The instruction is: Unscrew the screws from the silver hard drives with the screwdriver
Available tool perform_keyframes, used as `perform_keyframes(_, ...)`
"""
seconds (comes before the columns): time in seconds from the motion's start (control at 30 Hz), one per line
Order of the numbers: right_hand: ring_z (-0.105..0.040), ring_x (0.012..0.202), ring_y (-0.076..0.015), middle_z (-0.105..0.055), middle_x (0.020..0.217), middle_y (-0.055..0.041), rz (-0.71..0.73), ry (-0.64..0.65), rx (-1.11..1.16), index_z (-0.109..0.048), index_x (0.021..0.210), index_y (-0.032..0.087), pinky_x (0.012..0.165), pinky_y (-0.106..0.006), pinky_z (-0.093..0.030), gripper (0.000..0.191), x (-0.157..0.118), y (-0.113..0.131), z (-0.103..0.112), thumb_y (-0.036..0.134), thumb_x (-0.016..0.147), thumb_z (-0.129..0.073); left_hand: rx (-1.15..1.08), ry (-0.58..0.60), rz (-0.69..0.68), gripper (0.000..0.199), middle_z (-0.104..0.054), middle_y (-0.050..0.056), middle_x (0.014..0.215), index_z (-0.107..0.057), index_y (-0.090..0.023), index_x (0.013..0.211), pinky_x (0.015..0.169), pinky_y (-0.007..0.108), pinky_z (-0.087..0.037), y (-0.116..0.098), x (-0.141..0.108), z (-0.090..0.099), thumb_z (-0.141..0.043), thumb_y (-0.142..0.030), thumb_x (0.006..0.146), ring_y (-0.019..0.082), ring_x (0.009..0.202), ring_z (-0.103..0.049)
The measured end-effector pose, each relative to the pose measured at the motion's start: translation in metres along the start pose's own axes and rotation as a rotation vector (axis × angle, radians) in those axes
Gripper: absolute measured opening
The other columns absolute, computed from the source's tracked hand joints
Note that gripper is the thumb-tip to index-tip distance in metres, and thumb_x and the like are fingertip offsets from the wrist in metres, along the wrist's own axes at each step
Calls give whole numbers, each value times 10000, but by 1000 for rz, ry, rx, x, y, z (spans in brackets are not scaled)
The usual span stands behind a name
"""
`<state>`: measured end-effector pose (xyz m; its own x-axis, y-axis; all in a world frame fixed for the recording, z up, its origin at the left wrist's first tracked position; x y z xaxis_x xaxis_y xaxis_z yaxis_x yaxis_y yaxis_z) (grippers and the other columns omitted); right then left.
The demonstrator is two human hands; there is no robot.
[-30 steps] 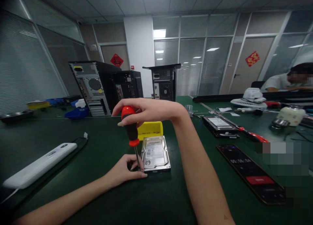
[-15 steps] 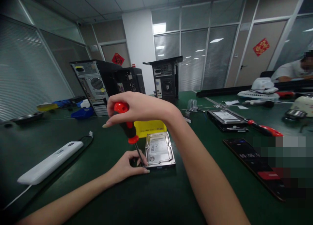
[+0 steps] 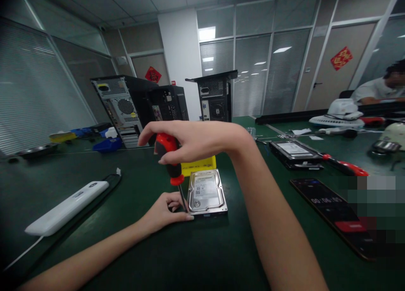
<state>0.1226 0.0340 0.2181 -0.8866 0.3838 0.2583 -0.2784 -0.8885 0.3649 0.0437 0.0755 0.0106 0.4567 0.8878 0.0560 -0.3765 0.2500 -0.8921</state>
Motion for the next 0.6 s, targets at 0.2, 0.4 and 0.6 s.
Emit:
perform_keyframes(0.2,-573,848,-159,-617,1003,-35,-93,-40,-55,-613,1004,185,676,-258,-437,300,1,2,3,341,751,-648,-34,22,16,242,-655,38,788,-667,-110,730,622,245,-388,3,0,-2,-780,-290,614,146,706,-554)
perform_keyframes(0.4,-565,723,-160,-632,851,-50,-258,-125,-122,-614,894,160,599,-268,-395,381,4,-12,5,516,759,-589,-40,46,3,268,-665,38,784,-646,-111,732,606,236,-370,7,1,-3,-771,-327,632,138,690,-547)
perform_keyframes(0.6,-552,974,-155,-578,1121,-50,-143,-66,64,-518,1091,182,793,-262,-445,236,2,-10,3,290,893,-450,4,76,2,286,-631,18,762,-654,-108,761,545,213,-301,5,2,-1,-753,-356,658,103,623,-456)
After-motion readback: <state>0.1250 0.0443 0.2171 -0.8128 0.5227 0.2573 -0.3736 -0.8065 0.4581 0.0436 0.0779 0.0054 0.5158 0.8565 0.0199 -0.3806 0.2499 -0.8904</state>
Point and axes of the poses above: each hand's wrist, its own x-axis towards the middle knuckle, its own z-axis out of the back of the hand, y = z × x, the point moved 8 cm from there along x, towards the middle knuckle
